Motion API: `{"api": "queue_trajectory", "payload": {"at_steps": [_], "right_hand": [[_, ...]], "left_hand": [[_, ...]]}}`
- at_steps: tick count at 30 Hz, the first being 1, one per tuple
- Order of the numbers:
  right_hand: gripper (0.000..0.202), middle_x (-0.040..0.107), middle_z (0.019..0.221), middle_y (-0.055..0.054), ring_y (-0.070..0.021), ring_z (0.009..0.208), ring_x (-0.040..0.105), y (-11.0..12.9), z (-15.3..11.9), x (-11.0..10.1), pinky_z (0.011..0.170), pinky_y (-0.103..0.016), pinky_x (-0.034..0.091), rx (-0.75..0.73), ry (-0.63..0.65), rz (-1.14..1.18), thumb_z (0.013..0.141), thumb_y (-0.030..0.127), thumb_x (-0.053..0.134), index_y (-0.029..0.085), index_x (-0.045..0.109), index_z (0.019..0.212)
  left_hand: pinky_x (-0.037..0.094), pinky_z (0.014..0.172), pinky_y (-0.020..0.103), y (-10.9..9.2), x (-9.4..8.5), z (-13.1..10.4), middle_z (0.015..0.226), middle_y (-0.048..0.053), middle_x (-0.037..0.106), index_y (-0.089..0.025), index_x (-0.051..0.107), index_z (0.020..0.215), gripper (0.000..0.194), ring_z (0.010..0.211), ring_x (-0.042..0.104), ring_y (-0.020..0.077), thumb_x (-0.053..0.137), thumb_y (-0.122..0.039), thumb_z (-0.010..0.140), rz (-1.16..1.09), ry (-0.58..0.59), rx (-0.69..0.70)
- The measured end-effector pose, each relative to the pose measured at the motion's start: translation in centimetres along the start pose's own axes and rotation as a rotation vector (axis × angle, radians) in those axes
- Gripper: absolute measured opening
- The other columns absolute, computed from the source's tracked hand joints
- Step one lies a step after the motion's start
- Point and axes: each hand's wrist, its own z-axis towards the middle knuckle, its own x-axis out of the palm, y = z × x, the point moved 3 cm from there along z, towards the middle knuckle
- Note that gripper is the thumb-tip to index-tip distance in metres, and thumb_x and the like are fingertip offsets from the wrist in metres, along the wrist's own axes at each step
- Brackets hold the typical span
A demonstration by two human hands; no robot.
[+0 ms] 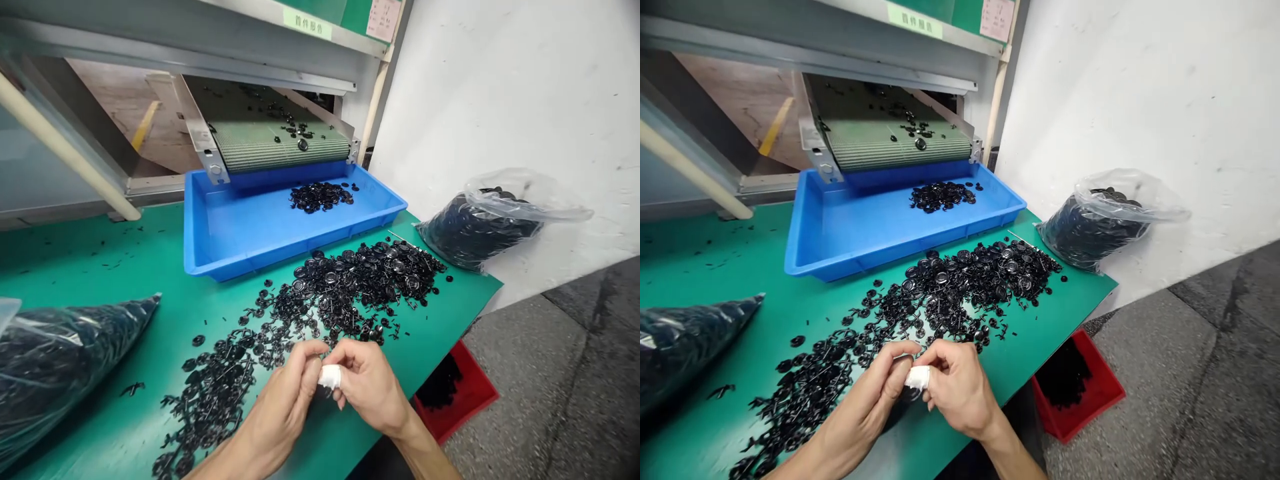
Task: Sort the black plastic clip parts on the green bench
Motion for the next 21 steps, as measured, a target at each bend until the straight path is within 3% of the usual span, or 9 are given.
{"api": "queue_trajectory", "payload": {"at_steps": [2,4,6,9,11,13,17,19,21], "right_hand": [[0.018,0.061,0.062,0.001,-0.0120,0.055,0.059,1.2,0.3,-0.6,0.053,-0.023,0.049,-0.143,-0.047,-0.238,0.084,0.012,0.049,0.017,0.066,0.085],[0.034,0.067,0.085,-0.004,-0.0155,0.075,0.063,2.8,1.1,-1.5,0.069,-0.029,0.053,-0.306,-0.143,-0.579,0.086,0.004,0.040,0.018,0.066,0.104],[0.049,0.061,0.113,-0.009,-0.0206,0.096,0.059,4.0,2.1,-2.2,0.079,-0.035,0.053,-0.395,-0.222,-0.926,0.085,0.000,0.037,0.022,0.060,0.122],[0.056,0.050,0.134,-0.012,-0.0274,0.113,0.048,4.5,3.6,-2.9,0.083,-0.043,0.053,-0.425,-0.111,-1.271,0.082,-0.004,0.038,0.025,0.060,0.125],[0.059,0.048,0.138,-0.010,-0.0274,0.121,0.043,4.2,4.0,-3.5,0.091,-0.045,0.050,-0.455,0.022,-1.343,0.079,-0.007,0.038,0.025,0.061,0.123],[0.059,0.050,0.136,-0.009,-0.0245,0.124,0.042,3.8,3.8,-4.8,0.096,-0.045,0.047,-0.470,0.060,-1.329,0.079,-0.008,0.036,0.024,0.062,0.121],[0.046,0.056,0.127,-0.010,-0.0237,0.120,0.046,4.0,3.3,-7.8,0.095,-0.043,0.046,-0.430,-0.061,-1.344,0.083,-0.007,0.035,0.020,0.068,0.102],[0.040,0.060,0.119,-0.010,-0.0244,0.112,0.051,4.5,3.3,-8.2,0.089,-0.042,0.048,-0.386,-0.132,-1.380,0.086,-0.004,0.035,0.018,0.068,0.094],[0.037,0.062,0.111,-0.009,-0.0227,0.104,0.053,5.1,3.8,-7.5,0.086,-0.039,0.048,-0.386,-0.184,-1.364,0.088,-0.002,0.036,0.017,0.066,0.099]], "left_hand": [[0.039,0.063,0.029,0.3,-0.6,0.0,0.078,-0.002,0.061,-0.028,0.049,0.115,0.030,0.070,0.055,0.0178,0.030,-0.045,0.099,-0.038,-0.009,-0.037],[0.040,0.063,0.029,1.1,-1.4,0.1,0.068,-0.003,0.059,-0.026,0.053,0.117,0.034,0.066,0.055,0.0178,0.035,-0.048,0.097,-0.101,-0.044,-0.110],[0.042,0.064,0.029,1.9,-1.9,0.2,0.060,-0.004,0.058,-0.023,0.056,0.116,0.037,0.061,0.056,0.0174,0.040,-0.049,0.096,-0.244,-0.060,-0.177],[0.044,0.060,0.030,2.7,-1.9,0.4,0.057,-0.003,0.062,-0.022,0.057,0.118,0.038,0.054,0.057,0.0164,0.048,-0.049,0.093,-0.566,-0.016,-0.260],[0.046,0.057,0.029,2.8,-1.8,0.4,0.061,-0.001,0.064,-0.022,0.059,0.113,0.036,0.053,0.058,0.0158,0.057,-0.048,0.089,-0.786,0.004,-0.317],[0.049,0.060,0.030,2.7,-1.7,0.4,0.067,0.001,0.065,-0.021,0.063,0.105,0.031,0.057,0.059,0.0154,0.065,-0.044,0.084,-0.960,-0.008,-0.362],[0.050,0.058,0.026,2.3,-1.7,0.6,0.081,0.003,0.066,-0.020,0.067,0.095,0.021,0.064,0.058,0.0135,0.068,-0.038,0.084,-1.130,-0.038,-0.397],[0.047,0.053,0.022,2.2,-1.5,0.7,0.081,0.003,0.064,-0.019,0.068,0.089,0.022,0.060,0.054,0.0109,0.066,-0.041,0.085,-1.135,-0.019,-0.395],[0.043,0.049,0.020,2.1,-1.3,0.8,0.078,0.003,0.062,-0.018,0.067,0.083,0.025,0.055,0.047,0.0087,0.065,-0.042,0.085,-1.118,-0.002,-0.393]]}}
